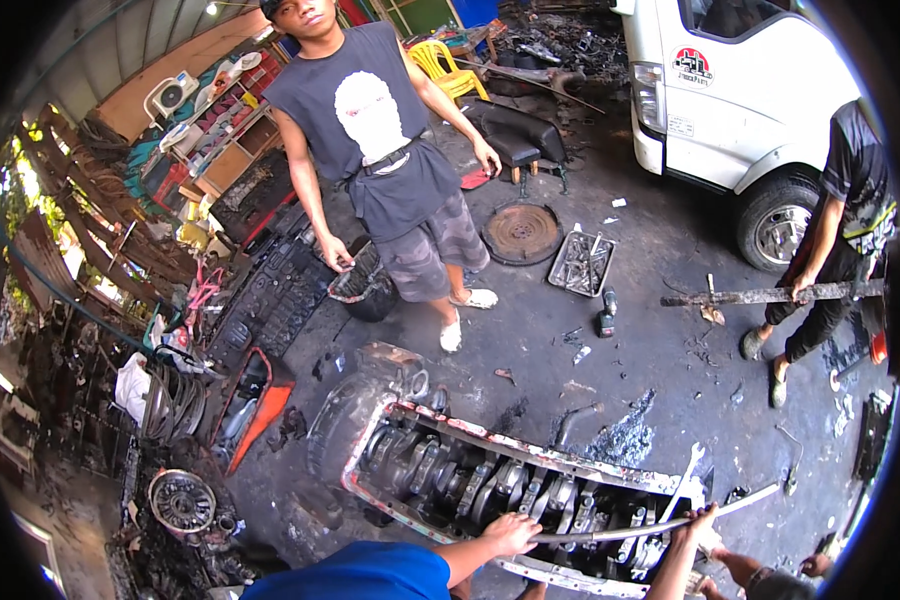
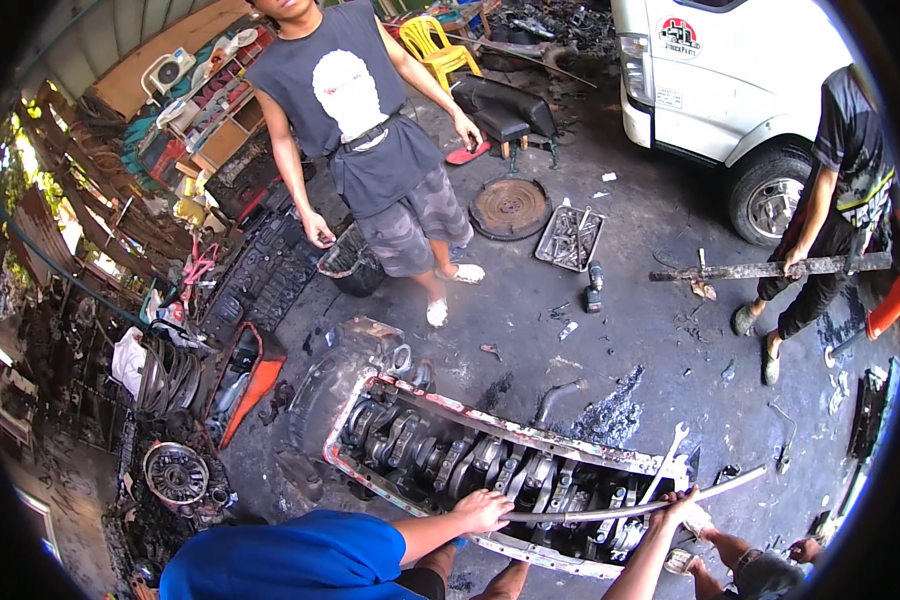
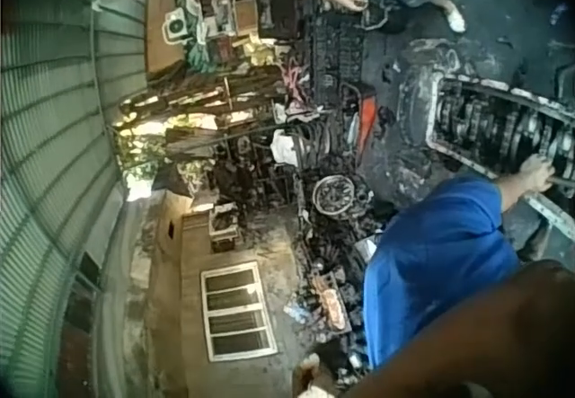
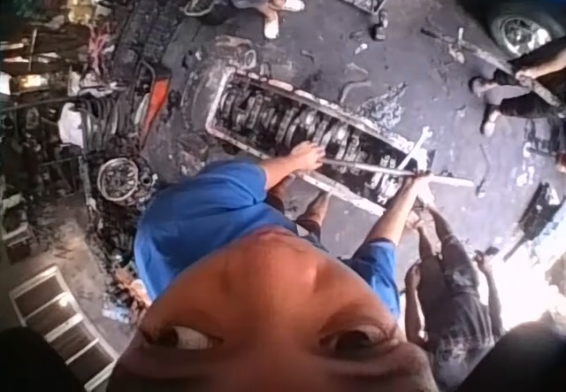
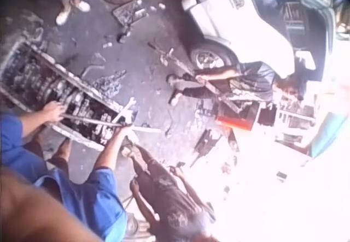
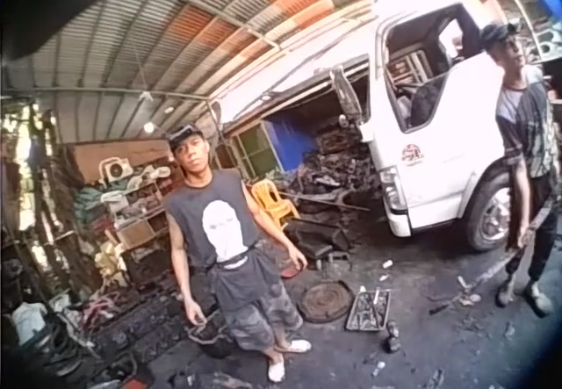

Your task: Assembling or inspecting components of a large internal combustion engine block in an outdoor mechanic area.

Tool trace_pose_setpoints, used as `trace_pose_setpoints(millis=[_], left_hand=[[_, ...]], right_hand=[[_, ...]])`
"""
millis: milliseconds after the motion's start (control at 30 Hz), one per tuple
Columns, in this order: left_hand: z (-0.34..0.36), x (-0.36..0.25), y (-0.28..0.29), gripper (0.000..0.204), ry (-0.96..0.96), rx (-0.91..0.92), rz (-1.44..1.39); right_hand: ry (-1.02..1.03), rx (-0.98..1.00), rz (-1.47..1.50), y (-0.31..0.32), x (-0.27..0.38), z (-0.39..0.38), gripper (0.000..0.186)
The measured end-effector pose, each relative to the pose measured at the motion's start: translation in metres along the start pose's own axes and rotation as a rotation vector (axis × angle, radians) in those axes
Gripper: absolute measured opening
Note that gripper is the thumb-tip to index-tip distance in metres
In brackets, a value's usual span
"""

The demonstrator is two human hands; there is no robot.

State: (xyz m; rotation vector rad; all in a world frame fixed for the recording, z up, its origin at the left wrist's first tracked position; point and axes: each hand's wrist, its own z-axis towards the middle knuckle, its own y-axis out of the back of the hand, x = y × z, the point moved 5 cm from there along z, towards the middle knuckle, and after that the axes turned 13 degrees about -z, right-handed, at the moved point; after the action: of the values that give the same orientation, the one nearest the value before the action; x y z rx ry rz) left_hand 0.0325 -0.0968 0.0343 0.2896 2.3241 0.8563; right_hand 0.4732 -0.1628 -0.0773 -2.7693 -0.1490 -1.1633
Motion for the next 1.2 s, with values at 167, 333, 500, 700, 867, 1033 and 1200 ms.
trace_pose_setpoints(millis=[167,333,500,700,867,1033,1200], left_hand=[[-0.007,0.004,0.000,0.050,0.047,-0.032,0.022],[0.031,-0.050,0.012,0.046,-0.194,-0.006,-0.091],[-0.001,0.005,0.022,0.041,-0.001,-0.176,0.068],[0.013,-0.007,0.008,0.040,-0.053,-0.133,0.050],[0.015,-0.011,0.012,0.037,-0.008,-0.146,0.011],[0.010,-0.003,0.007,0.036,-0.032,-0.138,0.045],[0.013,-0.007,0.006,0.036,-0.033,-0.085,0.069]], right_hand=[[-0.080,0.010,-0.155,0.009,-0.027,0.028,0.032],[0.820,-0.180,-0.988,0.119,0.053,0.083,0.050],[-0.032,-0.066,-0.111,-0.051,0.005,-0.025,0.042],[0.067,-0.188,-0.176,-0.024,0.022,-0.026,0.042],[0.176,-0.321,-0.326,-0.041,0.024,-0.019,0.043],[0.140,-0.020,-0.201,-0.038,0.018,-0.051,0.028],[0.076,0.157,-0.261,-0.013,-0.008,-0.076,0.027]])
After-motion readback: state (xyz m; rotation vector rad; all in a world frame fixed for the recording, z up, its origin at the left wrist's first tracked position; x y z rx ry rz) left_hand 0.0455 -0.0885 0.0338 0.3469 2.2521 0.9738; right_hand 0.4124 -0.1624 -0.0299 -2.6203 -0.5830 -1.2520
